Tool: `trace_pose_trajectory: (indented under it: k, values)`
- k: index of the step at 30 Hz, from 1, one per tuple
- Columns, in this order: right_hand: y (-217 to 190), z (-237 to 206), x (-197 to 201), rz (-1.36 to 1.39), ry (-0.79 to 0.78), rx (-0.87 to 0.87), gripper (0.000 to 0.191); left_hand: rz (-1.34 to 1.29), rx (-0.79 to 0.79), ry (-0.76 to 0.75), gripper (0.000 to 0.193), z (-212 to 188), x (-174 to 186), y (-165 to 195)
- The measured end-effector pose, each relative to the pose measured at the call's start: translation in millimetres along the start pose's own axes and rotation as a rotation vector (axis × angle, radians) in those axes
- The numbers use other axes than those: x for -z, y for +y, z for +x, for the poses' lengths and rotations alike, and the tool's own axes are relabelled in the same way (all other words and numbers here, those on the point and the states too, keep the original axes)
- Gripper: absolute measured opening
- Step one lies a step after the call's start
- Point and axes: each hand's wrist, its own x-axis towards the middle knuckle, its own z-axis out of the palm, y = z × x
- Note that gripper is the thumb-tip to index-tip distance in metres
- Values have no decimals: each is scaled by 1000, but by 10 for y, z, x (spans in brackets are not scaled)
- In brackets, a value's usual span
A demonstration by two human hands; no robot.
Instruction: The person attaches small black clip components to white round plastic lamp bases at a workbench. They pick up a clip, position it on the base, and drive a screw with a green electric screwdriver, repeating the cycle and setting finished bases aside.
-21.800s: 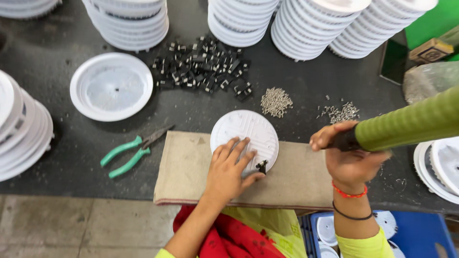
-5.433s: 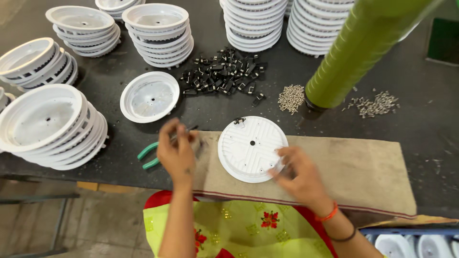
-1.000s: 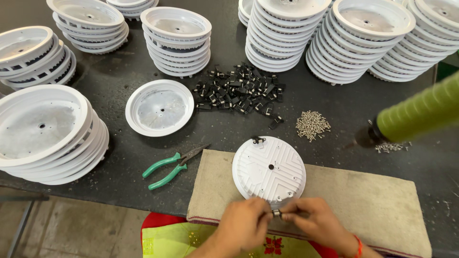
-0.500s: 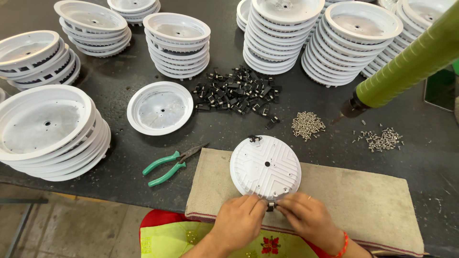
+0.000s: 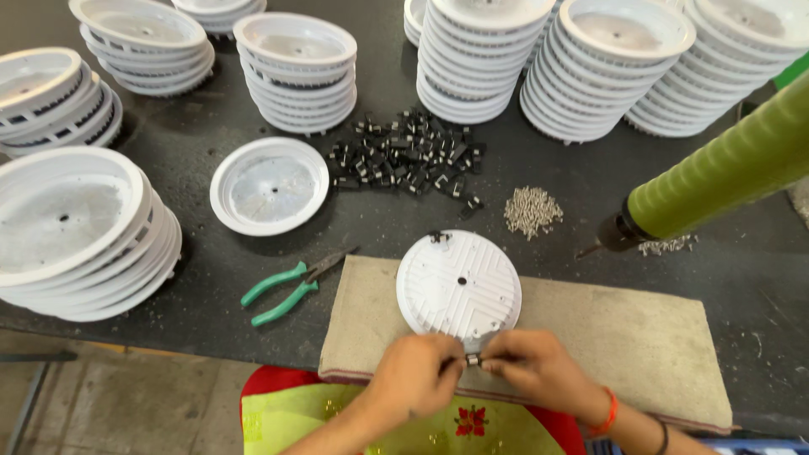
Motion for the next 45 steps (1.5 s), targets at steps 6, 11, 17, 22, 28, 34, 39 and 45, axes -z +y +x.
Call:
trace_pose_trajectory:
  k: [6, 11, 17, 22, 28, 34, 39, 45]
  values:
    - [86, 53, 63, 469, -220, -326, 13, -465, 405, -306, 18, 99, -27, -220]
    - [54, -86, -38, 388, 46, -243, 28, -948, 642, -192, 21, 68, -25, -223]
    - [92, -324, -163, 460, 12, -132, 22, -1173, 636, -238, 25, -21, -25, 5]
    - [156, -484, -127, 521, -82, -130, 21, -1162, 655, -348, 35, 31, -53, 52]
    - [149, -594, -147, 586, -51, -189, 20, -1146, 634, -476, 30, 101, -166, 65]
    - [237, -531, -63, 654, 79, -301, 20, -998, 666, -400, 32, 284, -207, 145]
    - [232, -571, 12, 609, -5, -248, 19, -854, 594, -445, 30, 325, -140, 205]
    - [88, -493, 7, 347, 128, -245, 19, -615, 510, -407, 30, 581, -95, 243]
